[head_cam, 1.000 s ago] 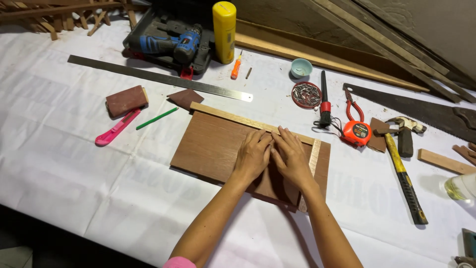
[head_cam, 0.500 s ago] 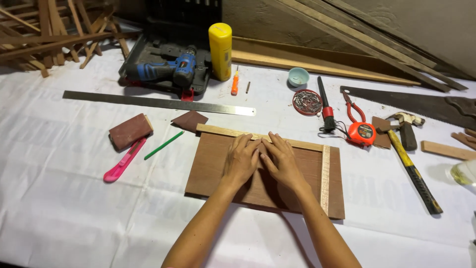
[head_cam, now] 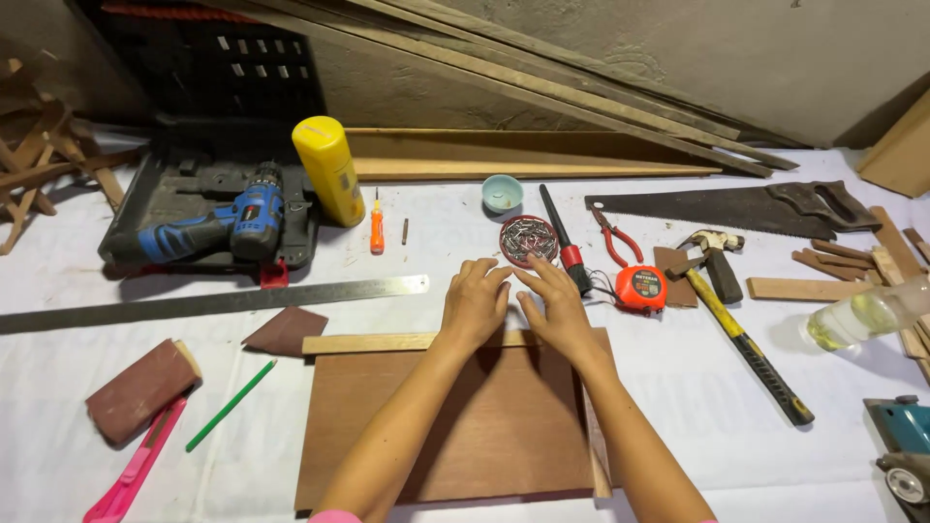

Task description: Measure, mark, and assemble wood pieces for furniture construction.

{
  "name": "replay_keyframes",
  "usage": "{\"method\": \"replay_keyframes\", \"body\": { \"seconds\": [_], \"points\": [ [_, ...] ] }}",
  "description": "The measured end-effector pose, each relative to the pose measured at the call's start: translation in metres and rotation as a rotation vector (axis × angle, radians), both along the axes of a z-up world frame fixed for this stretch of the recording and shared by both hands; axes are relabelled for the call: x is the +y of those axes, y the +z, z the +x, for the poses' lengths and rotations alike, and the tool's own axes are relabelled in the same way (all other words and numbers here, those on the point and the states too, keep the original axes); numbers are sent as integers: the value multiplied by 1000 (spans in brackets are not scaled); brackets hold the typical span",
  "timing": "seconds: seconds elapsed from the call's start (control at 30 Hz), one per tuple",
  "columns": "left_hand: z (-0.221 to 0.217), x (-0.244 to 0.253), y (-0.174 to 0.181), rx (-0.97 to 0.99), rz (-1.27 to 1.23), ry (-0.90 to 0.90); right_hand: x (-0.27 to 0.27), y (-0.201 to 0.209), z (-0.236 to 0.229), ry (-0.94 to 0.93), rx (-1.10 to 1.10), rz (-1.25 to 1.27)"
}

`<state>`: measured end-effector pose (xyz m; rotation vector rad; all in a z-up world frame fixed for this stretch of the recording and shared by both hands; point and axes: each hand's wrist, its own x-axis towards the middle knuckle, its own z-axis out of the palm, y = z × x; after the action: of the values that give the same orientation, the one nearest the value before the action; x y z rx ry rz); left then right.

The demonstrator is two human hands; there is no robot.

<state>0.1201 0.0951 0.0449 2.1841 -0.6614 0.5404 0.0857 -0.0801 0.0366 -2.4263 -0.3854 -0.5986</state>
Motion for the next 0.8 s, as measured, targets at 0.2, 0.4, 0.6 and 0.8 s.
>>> {"method": "replay_keyframes", "body": {
  "seconds": [0.2,0.4,0.6,0.8],
  "points": [
    [67,-39,-10,5,61,-39,-36,-11,61,-109,-46,-92],
    [115,-67,-33,-60,218,-45,-61,-38,105,-200,-38,-226],
    [134,-84,-53,-128,359,-43,-56,-34,114,-222,27,-321],
    [128,-81,-53,-168,298,-61,-57,-29,112,-222,43,-379]
  ]
}}
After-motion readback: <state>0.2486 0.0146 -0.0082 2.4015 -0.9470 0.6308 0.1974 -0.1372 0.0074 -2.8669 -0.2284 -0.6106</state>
